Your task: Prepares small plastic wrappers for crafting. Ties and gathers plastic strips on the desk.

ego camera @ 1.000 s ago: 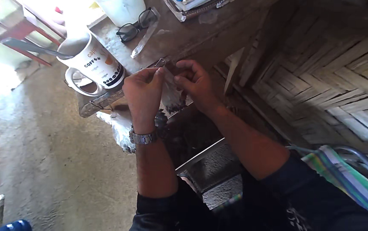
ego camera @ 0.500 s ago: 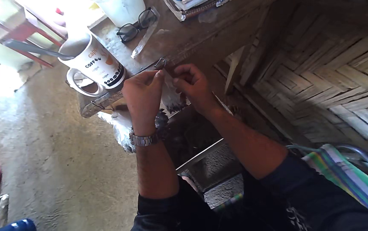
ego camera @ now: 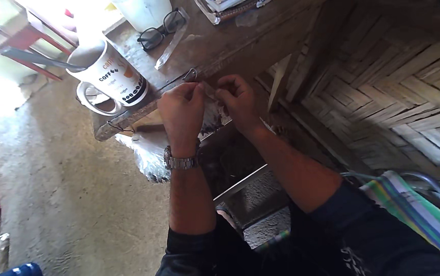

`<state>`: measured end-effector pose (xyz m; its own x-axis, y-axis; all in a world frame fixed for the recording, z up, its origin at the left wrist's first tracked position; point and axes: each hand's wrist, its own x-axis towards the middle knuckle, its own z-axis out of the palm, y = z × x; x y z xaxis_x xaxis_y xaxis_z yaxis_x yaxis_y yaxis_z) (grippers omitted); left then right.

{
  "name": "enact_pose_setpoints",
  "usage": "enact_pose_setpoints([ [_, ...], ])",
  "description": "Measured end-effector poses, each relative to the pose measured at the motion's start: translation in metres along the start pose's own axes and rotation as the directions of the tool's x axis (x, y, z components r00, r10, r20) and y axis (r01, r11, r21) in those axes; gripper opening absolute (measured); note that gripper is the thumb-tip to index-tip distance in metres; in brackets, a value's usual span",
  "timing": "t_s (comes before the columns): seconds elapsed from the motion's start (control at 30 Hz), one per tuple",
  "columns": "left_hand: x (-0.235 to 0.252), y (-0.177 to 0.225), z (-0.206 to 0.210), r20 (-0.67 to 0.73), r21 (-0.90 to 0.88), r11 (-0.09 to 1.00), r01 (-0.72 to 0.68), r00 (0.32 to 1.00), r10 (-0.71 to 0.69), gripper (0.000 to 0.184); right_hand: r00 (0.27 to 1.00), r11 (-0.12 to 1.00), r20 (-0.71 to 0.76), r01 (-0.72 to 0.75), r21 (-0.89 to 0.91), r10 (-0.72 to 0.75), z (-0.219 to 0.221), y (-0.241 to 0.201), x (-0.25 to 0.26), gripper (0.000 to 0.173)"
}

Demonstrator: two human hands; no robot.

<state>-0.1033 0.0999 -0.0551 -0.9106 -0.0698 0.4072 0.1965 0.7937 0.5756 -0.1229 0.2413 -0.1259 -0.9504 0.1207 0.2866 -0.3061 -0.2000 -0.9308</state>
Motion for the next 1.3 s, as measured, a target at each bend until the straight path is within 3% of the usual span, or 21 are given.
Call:
enact_pose_setpoints([
  [0.17, -0.001, 0.005, -0.001, -0.003, 0.074, 0.997, 0.032, 0.999, -0.032, 0.023, 0.996, 0.996, 0.023, -0.087, -0.025, 0.088, 0.002, 0.0, 0.0, 0.024],
  [0.5, 0.0, 0.004, -0.001, -0.011, 0.043, 0.998, 0.036, 0.999, -0.035, 0.022, 0.992, 0.993, 0.039, -0.121, -0.009, 0.122, 0.005, 0.001, 0.0, 0.022],
  [0.77, -0.005, 0.007, 0.001, -0.022, 0.027, 0.999, 0.026, 0.999, -0.025, 0.024, 0.988, 0.99, 0.142, 0.083, -0.112, -0.067, 0.006, 0.001, -0.001, 0.026],
  [0.87, -0.018, 0.011, -0.002, -0.051, -0.027, 0.999, 0.031, 0.998, -0.032, 0.024, 0.992, 0.984, 0.12, 0.069, -0.166, -0.049, 0.009, -0.004, -0.003, 0.022],
  [0.97, -0.009, 0.009, -0.004, -0.051, -0.028, 0.998, 0.064, 0.997, -0.065, 0.021, 0.984, 0.958, 0.093, 0.17, -0.229, -0.153, 0.013, -0.004, -0.004, 0.021],
  [1.07, -0.005, 0.009, -0.008, -0.119, -0.04, 0.998, 0.058, 0.991, -0.062, 0.019, 0.939, 0.896, 0.104, 0.344, -0.279, -0.328, 0.016, 0.001, -0.002, 0.023],
  [1.17, -0.003, 0.007, -0.01, -0.227, -0.041, 0.999, 0.003, 0.974, -0.012, 0.02, 0.868, 0.767, 0.185, 0.495, -0.408, -0.461, 0.016, 0.003, -0.001, 0.027],
  [1.23, 0.0, 0.003, -0.011, -0.207, -0.013, 0.999, -0.034, 0.978, 0.031, 0.028, 0.808, 0.649, 0.255, 0.581, -0.491, -0.531, 0.016, 0.001, -0.001, 0.028],
  [1.3, 0.002, 0.002, -0.011, -0.163, -0.004, 0.999, -0.049, 0.986, 0.047, 0.024, 0.765, 0.559, 0.31, 0.63, -0.539, -0.564, 0.016, -0.001, -0.001, 0.029],
])
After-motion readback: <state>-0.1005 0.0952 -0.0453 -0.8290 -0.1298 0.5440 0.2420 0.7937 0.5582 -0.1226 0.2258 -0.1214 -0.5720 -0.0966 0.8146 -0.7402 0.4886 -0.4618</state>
